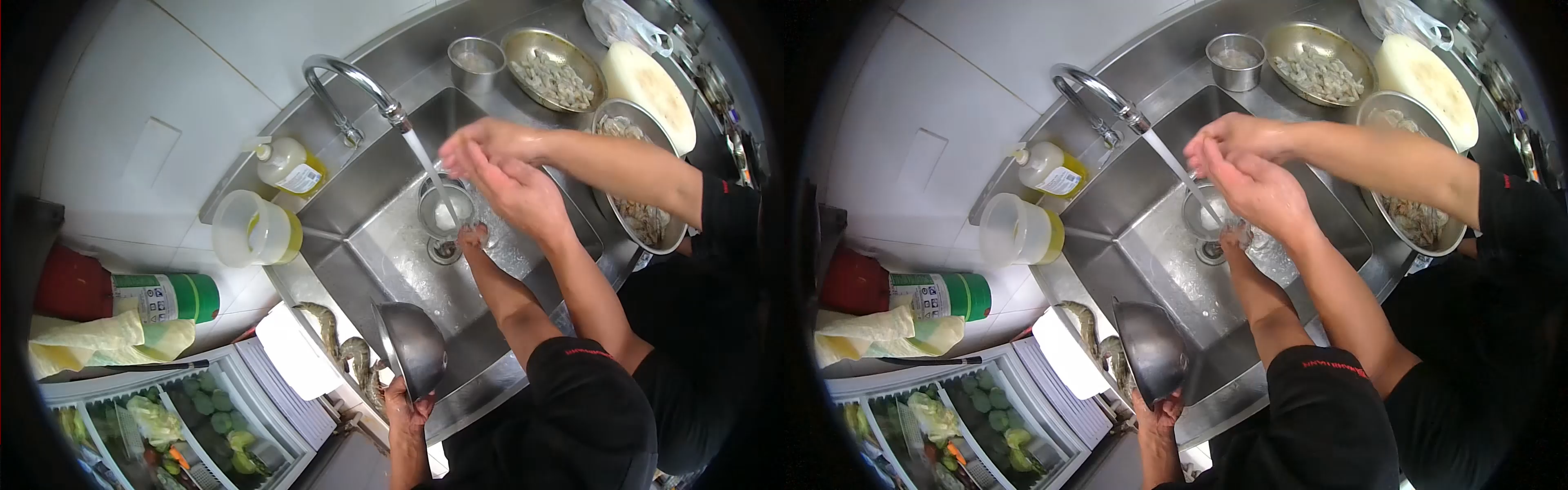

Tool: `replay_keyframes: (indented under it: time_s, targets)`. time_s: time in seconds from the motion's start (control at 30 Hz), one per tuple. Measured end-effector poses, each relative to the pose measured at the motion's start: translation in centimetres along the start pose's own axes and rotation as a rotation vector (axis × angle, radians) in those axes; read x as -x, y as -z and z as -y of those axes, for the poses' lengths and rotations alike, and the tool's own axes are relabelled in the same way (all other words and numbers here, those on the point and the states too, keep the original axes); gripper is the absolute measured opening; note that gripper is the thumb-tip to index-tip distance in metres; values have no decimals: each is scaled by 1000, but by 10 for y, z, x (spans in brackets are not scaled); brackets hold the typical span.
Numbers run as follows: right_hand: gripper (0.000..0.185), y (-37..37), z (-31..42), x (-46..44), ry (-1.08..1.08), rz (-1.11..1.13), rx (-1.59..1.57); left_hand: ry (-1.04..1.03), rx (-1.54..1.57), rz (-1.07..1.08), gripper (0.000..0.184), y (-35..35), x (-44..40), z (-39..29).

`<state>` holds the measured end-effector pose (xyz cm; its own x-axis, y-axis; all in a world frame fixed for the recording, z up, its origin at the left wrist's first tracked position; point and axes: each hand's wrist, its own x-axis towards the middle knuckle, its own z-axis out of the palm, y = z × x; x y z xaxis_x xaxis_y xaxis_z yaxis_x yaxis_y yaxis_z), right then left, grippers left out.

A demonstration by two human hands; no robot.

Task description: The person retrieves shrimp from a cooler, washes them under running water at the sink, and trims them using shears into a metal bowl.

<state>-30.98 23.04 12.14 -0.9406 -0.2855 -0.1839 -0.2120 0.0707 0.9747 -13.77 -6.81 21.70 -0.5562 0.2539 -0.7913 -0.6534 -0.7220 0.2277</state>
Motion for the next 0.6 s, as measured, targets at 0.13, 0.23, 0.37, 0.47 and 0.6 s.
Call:
replay_keyframes:
  time_s: [0.13, 0.23, 0.37, 0.47, 0.6]
  targets:
    - [22, 5, 210, -39, -987, 754, -1837, 2, 2, 56, 24, 11, 5, -3]
    - [19, -1, 237, -43, -1404, 903, -2082, 22, -21, 45, 24, 18, 8, -7]
    - [16, -25, 300, -53, -1570, 782, -1989, 2, -146, 29, 25, 36, 10, -6]
    - [17, -5, 237, -42, -1743, 886, -2228, -7, -182, 1, 25, 39, 12, -7]
    - [12, 24, 186, -34, -1877, 741, -1981, -6, -184, 6, 25, 42, 16, -7]
